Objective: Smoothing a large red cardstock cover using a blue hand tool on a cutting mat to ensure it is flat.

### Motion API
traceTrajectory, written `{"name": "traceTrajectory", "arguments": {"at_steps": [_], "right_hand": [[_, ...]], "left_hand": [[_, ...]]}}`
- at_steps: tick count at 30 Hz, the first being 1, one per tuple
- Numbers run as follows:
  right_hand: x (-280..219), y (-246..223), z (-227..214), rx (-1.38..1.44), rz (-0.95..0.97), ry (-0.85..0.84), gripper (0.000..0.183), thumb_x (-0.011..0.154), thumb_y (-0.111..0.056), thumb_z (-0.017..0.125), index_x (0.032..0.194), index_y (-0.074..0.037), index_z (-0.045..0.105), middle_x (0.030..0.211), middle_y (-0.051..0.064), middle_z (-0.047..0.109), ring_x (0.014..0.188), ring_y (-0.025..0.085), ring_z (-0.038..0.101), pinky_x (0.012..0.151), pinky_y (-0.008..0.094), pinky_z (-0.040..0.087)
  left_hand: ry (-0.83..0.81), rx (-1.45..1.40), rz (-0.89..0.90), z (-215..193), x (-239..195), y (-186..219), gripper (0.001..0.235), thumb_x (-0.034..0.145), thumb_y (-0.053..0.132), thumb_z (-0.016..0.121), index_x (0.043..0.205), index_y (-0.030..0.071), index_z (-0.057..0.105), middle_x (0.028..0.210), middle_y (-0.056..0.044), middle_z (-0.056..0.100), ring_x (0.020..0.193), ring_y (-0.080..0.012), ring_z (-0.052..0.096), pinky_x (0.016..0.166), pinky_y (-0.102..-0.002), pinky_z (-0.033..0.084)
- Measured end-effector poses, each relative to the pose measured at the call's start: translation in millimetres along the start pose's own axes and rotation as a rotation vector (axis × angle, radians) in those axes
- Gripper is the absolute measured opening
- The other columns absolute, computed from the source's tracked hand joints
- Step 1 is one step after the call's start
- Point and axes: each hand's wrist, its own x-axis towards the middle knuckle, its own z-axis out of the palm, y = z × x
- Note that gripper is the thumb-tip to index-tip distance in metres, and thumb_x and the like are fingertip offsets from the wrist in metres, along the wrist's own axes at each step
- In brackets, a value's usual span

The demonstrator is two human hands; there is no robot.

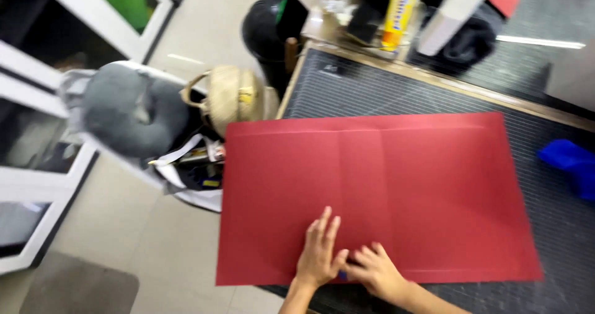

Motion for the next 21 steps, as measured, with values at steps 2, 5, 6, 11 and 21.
{"name": "traceTrajectory", "arguments": {"at_steps": [2, 5, 6, 11, 21], "right_hand": [[8.6, 19.0, -7.6, 0.039, -0.067, -0.042, 0.022, 0.101, -0.032, 0.049, 0.106, -0.026, 0.069, 0.087, 0.001, 0.051, 0.078, 0.024, 0.049, 0.074, 0.047, 0.034], [30.4, 104.6, 9.1, -0.114, 0.111, -0.082, 0.027, 0.097, -0.039, 0.047, 0.122, -0.036, 0.058, 0.118, -0.006, 0.05, 0.103, 0.023, 0.047, 0.088, 0.059, 0.025], [38.6, 143.5, 19.2, -0.312, 0.345, -0.076, 0.053, 0.094, -0.042, 0.045, 0.147, -0.042, 0.046, 0.149, -0.01, 0.048, 0.129, 0.025, 0.044, 0.106, 0.073, 0.018], [122.7, 213.7, -58.6, -0.428, 0.597, 0.289, 0.053, 0.095, -0.034, 0.063, 0.147, -0.03, 0.056, 0.105, 0.006, 0.06, 0.099, 0.031, 0.056, 0.081, 0.052, 0.034], [-153.6, 84.4, -8.9, -0.408, 0.268, -0.057, 0.047, 0.096, -0.043, 0.046, 0.143, -0.04, 0.05, 0.119, -0.006, 0.059, 0.101, 0.014, 0.057, 0.092, 0.045, 0.031]], "left_hand": [[0.014, 0.021, 0.02, 4.1, 0.6, -2.1, 0.065, 0.103, 0.043, 0.042, 0.151, 0.0, 0.033, 0.158, -0.029, 0.029, 0.141, -0.0444, 0.039, 0.112, -0.056, 0.034], [0.031, 0.037, 0.141, -7.0, 6.3, 6.3, 0.056, 0.104, 0.035, 0.042, 0.145, -0.002, 0.043, 0.151, -0.029, 0.039, 0.136, -0.0436, 0.047, 0.108, -0.055, 0.041], [0.045, 0.035, 0.242, -11.5, 9.5, 12.2, 0.047, 0.104, 0.024, 0.045, 0.14, -0.006, 0.05, 0.146, -0.029, 0.045, 0.133, -0.0437, 0.05, 0.106, -0.054, 0.045], [0.023, 0.178, 0.296, -9.3, 9.4, 14.6, 0.038, 0.101, 0.015, 0.048, 0.134, -0.004, 0.056, 0.145, -0.026, 0.049, 0.134, -0.0382, 0.054, 0.108, -0.051, 0.044], [-0.196, 0.28, 0.089, 8.7, 5.3, 3.5, 0.067, 0.092, 0.035, 0.055, 0.149, 0.002, 0.044, 0.159, -0.021, 0.033, 0.147, -0.0334, 0.031, 0.112, -0.046, 0.029]]}}
